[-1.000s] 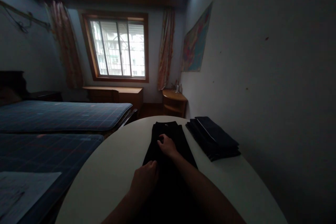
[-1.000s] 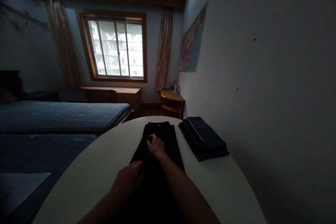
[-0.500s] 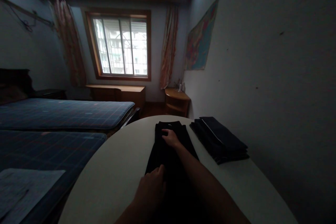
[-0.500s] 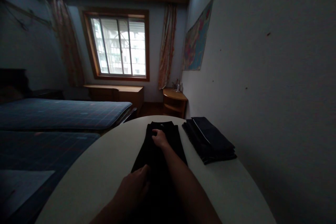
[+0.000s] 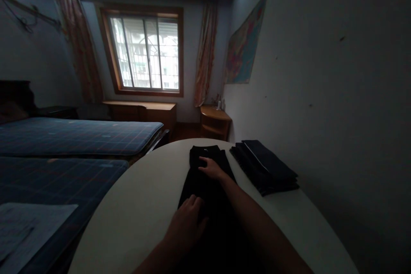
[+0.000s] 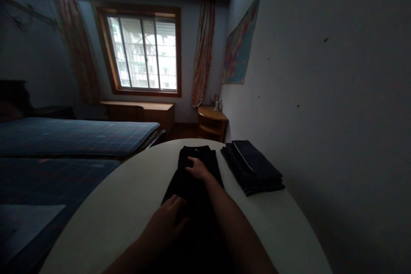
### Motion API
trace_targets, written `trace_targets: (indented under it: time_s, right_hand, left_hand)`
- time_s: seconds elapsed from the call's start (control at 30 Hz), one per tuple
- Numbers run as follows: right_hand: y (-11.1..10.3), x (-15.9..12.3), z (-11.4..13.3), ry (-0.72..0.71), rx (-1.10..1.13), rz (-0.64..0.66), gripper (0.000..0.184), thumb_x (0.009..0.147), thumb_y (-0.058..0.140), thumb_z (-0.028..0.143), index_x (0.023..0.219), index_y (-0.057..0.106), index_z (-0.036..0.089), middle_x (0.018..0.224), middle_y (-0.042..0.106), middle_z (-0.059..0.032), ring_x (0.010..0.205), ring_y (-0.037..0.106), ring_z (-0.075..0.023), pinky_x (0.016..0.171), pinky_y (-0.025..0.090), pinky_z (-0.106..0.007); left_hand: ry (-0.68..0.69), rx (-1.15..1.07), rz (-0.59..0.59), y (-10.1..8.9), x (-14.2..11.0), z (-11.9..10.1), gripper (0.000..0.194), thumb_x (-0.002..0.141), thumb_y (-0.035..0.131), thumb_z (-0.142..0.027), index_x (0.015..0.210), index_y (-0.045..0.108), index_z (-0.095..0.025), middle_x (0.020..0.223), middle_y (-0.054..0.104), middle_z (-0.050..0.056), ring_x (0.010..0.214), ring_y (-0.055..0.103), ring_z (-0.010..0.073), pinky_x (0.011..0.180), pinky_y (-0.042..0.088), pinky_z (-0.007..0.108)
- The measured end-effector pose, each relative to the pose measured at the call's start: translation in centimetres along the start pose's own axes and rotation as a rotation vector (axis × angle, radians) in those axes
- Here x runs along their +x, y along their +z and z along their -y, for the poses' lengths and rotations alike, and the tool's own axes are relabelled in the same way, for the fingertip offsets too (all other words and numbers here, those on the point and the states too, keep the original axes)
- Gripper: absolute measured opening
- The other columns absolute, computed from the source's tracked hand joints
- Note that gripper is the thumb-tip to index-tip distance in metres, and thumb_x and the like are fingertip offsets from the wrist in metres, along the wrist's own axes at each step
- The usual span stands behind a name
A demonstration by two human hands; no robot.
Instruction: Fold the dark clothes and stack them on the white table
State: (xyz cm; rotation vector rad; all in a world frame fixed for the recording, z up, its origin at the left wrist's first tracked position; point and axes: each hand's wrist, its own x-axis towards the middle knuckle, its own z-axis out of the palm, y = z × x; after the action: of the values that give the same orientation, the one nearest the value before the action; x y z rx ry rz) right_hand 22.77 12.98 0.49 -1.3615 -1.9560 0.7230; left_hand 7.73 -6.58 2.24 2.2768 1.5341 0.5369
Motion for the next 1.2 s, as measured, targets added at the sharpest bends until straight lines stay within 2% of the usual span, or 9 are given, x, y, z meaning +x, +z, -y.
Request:
trace_targets:
  time_s: [0.2,0.33,0.5,0.6,0.73,0.87,0.97,1.1,1.2]
  right_hand:
    - [0.0,-0.8,0.7,-0.083,0.023,0.094,0.054,0.072,0.073,0.016,0.126,0.065,0.02,0.124,0.067,-0.0061,0.11,0.063,-0.0206,0.099,0.047,-0.032]
    - [-0.8,-1.0,0.7,-0.078,0.006,0.06,0.053,0.072,0.07,0.012,0.124,0.066,0.023,0.118,0.068,-0.0045,0.107,0.063,-0.0208,0.097,0.047,-0.033]
    - [-1.1,-1.6,0.4,-0.048,-0.031,-0.011,0.044,0.077,0.064,0.01,0.12,0.068,0.016,0.123,0.065,-0.0098,0.116,0.059,-0.0224,0.105,0.041,-0.035]
    - [-1.2,-2.2,0.4,-0.055,-0.033,-0.014,0.039,0.081,0.064,0.016,0.12,0.067,0.014,0.126,0.063,-0.0119,0.116,0.059,-0.0219,0.105,0.041,-0.034]
    - [-2.2,-3.3,0.4,-0.052,-0.031,-0.015,0.039,0.083,0.062,0.017,0.121,0.065,0.015,0.12,0.066,-0.0102,0.106,0.063,-0.0204,0.098,0.046,-0.035]
    - [-3.3,-4.6,0.3,-0.041,0.039,0.116,0.054,0.076,0.07,0.02,0.129,0.06,0.018,0.103,0.07,-0.0047,0.079,0.065,-0.0161,0.077,0.053,-0.03]
    - [-3.2,-5.1,0.3,-0.057,0.082,0.203,0.059,0.073,0.071,0.015,0.13,0.058,0.017,0.102,0.069,-0.0043,0.072,0.063,-0.0135,0.07,0.052,-0.027]
    - [-2.4,-5.3,1.2,-0.128,-0.023,0.05,0.043,0.074,0.064,0.005,0.116,0.066,0.017,0.113,0.066,-0.0054,0.076,0.062,-0.0118,0.079,0.052,-0.028]
    - [-1.7,-5.8,2.1,-0.129,-0.184,-0.017,0.038,0.077,0.059,0.004,0.111,0.068,0.017,0.117,0.064,-0.0072,0.089,0.064,-0.0144,0.09,0.049,-0.029]
  left_hand:
    - [-0.076,0.092,0.014,-0.2,0.2,-0.5,0.02,0.088,0.045,-0.01,0.102,0.055,-0.022,0.101,0.068,0.005,0.092,0.065,0.02,0.077,0.046,0.029]
    - [-0.015,-0.046,-0.097,0.0,0.5,-0.5,0.014,0.093,0.044,-0.014,0.097,0.054,-0.022,0.099,0.067,0.004,0.087,0.065,0.0179,0.076,0.047,0.028]
    - [0.097,-0.099,-0.014,0.7,0.5,-0.3,0.02,0.093,0.045,-0.012,0.105,0.058,-0.022,0.101,0.07,0.004,0.094,0.066,0.0187,0.083,0.05,0.029]
    - [0.182,-0.039,-0.007,1.0,0.3,0.2,0.028,0.088,0.051,-0.009,0.11,0.06,-0.022,0.116,0.067,0.005,0.113,0.059,0.021,0.098,0.047,0.033]
    - [0.178,0.046,0.012,1.3,-0.1,0.7,0.046,0.088,0.053,-0.016,0.134,0.052,-0.017,0.151,0.043,0.011,0.139,0.039,0.0264,0.116,0.033,0.043]
    - [0.141,0.129,0.076,1.5,-0.4,0.9,0.055,0.095,0.046,-0.026,0.149,0.038,-0.016,0.159,0.03,0.013,0.145,0.028,0.0297,0.119,0.027,0.048]
    - [0.154,0.164,0.095,1.6,-0.5,0.8,0.056,0.097,0.044,-0.032,0.151,0.035,-0.017,0.16,0.026,0.013,0.147,0.024,0.031,0.119,0.025,0.052]
    - [0.189,0.175,0.099,1.6,-0.2,0.9,0.056,0.101,0.037,-0.04,0.152,0.033,-0.018,0.16,0.026,0.01,0.148,0.02,0.029,0.12,0.023,0.051]
    - [0.221,0.172,0.09,1.6,-0.2,0.9,0.056,0.102,0.032,-0.046,0.152,0.033,-0.02,0.16,0.028,0.007,0.149,0.018,0.0265,0.121,0.02,0.049]
